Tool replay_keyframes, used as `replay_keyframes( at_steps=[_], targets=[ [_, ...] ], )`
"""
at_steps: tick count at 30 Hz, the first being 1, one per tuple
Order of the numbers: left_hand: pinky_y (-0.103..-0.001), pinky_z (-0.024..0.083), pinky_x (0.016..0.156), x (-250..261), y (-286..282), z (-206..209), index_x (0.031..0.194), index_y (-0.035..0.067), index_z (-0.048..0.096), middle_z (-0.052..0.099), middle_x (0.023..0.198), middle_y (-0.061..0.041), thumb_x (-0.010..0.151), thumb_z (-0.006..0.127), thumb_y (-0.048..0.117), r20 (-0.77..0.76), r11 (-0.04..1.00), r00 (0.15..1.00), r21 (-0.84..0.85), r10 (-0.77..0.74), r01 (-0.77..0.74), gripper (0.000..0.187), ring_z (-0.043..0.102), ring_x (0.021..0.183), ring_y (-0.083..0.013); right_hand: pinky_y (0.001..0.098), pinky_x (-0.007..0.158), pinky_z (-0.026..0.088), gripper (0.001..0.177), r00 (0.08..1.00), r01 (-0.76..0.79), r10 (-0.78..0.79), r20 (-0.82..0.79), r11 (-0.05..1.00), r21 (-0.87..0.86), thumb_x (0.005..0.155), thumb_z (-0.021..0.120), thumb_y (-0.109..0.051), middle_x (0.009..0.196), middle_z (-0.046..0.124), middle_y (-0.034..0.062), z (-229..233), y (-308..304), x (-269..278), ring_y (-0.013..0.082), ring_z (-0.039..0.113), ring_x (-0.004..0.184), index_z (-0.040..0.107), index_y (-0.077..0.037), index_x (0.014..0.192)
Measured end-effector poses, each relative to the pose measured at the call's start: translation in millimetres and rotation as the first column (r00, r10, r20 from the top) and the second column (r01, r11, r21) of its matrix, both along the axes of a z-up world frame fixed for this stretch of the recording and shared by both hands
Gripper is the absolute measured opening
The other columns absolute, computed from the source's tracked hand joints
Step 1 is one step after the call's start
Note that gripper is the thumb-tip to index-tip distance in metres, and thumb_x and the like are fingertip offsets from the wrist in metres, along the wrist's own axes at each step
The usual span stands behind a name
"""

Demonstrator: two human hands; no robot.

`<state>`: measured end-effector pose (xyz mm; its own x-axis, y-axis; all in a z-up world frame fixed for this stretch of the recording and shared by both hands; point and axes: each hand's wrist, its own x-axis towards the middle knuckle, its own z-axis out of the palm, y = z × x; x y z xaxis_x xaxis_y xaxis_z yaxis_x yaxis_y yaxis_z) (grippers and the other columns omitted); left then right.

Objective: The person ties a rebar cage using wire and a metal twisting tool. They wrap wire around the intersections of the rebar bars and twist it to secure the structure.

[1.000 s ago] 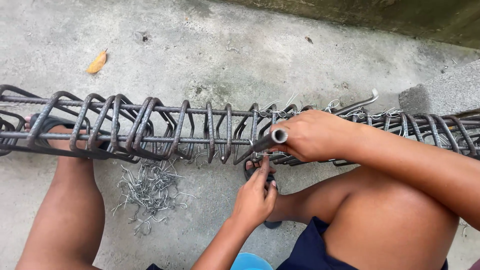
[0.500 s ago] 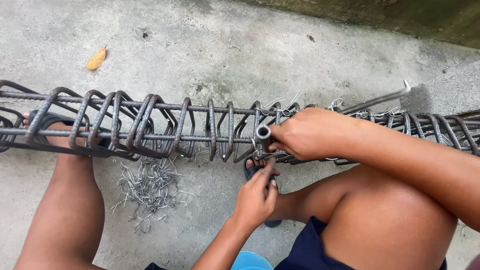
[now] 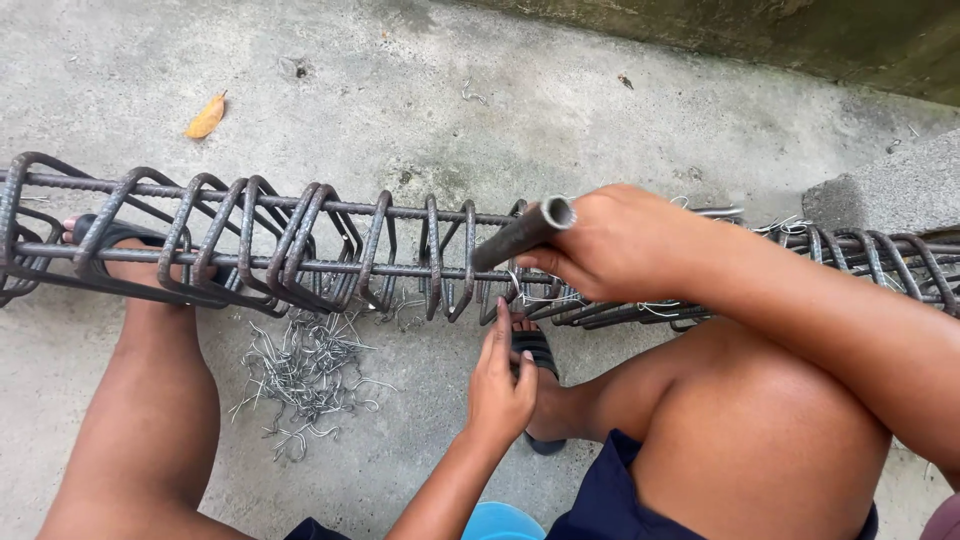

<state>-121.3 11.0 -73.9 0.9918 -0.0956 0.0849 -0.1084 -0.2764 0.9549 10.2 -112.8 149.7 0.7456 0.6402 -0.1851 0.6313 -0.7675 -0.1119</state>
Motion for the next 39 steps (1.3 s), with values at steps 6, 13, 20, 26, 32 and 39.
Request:
replay_keyframes(
  at_steps=[6, 13, 20, 26, 32, 39],
  targets=[
    [-0.063, 0.057, 0.073, 1, 1, -5, 0.164, 0.012, 0.021, 0.053, 0.146, -0.022, 0.091, 0.055, 0.013, -0.144, 0.997, 0.986, -0.008, -0.079, 0.078, 0.080, 0.068, 0.102, -0.0508, 0.0528, 0.066, 0.062, 0.033, 0.972, -0.059, 0.051, -0.229, 0.998, -0.027, 0.106, 0.046, -0.033, 0.067, 0.070, 0.0185, -7, 20, 1, 0.0424, 0.075, 0.071, 0.060, -0.007, 0.090],
    [-0.064, 0.056, 0.078, -1, -1, -4, 0.165, 0.014, 0.013, 0.051, 0.148, -0.021, 0.091, 0.054, 0.016, -0.150, 0.985, 0.975, 0.042, -0.162, 0.170, 0.084, 0.065, 0.106, -0.0529, 0.0538, 0.068, 0.062, 0.026, 0.978, -0.132, 0.106, -0.179, 0.982, -0.137, 0.105, 0.048, -0.033, 0.073, 0.070, 0.0173, -7, 17, 4, 0.0411, 0.075, 0.075, 0.057, -0.009, 0.098],
    [-0.051, 0.060, 0.068, 1, -1, -8, 0.155, 0.010, 0.044, 0.067, 0.128, -0.019, 0.088, 0.055, 0.008, -0.034, 0.994, 0.999, -0.108, 0.010, -0.013, 0.067, 0.074, 0.085, -0.0417, 0.0572, 0.070, 0.060, 0.027, 0.959, -0.059, -0.006, -0.284, 0.974, -0.218, 0.103, 0.049, -0.032, 0.074, 0.073, 0.0194, -24, -2, 13, 0.0444, 0.075, 0.075, 0.058, -0.008, 0.096],
    [-0.046, 0.058, 0.060, -1, -2, 0, 0.154, 0.009, 0.046, 0.074, 0.115, -0.009, 0.088, 0.056, 0.006, 0.053, 0.990, 0.997, -0.128, -0.051, 0.058, 0.067, 0.073, 0.073, -0.0349, 0.0517, 0.071, 0.061, 0.041, 0.963, 0.098, -0.142, -0.230, 0.977, -0.191, 0.104, 0.049, -0.038, 0.069, 0.072, 0.0184, 4, -9, 11, 0.0431, 0.075, 0.072, 0.061, -0.006, 0.083],
    [-0.058, 0.057, 0.068, 3, -3, -1, 0.162, 0.014, 0.030, 0.069, 0.126, -0.006, 0.091, 0.053, 0.016, -0.057, 0.971, 0.971, 0.037, -0.232, 0.234, 0.074, 0.071, 0.087, -0.0410, 0.0484, 0.069, 0.062, 0.032, 0.966, 0.068, -0.077, -0.246, 0.997, -0.046, 0.099, 0.058, -0.043, 0.063, 0.071, 0.0099, 3, -26, 0, 0.0357, 0.075, 0.067, 0.062, -0.016, 0.081],
    [-0.060, 0.058, 0.071, 5, -6, -1, 0.163, 0.015, 0.027, 0.069, 0.123, -0.006, 0.092, 0.052, 0.015, -0.045, 0.957, 0.962, 0.091, -0.271, 0.274, 0.075, 0.070, 0.091, -0.0440, 0.0527, 0.067, 0.061, 0.038, 0.976, -0.125, 0.075, -0.203, 0.961, -0.246, 0.101, 0.052, -0.045, 0.070, 0.071, 0.0150, -28, -53, 1, 0.0379, 0.075, 0.069, 0.060, -0.011, 0.088]
  ],
)
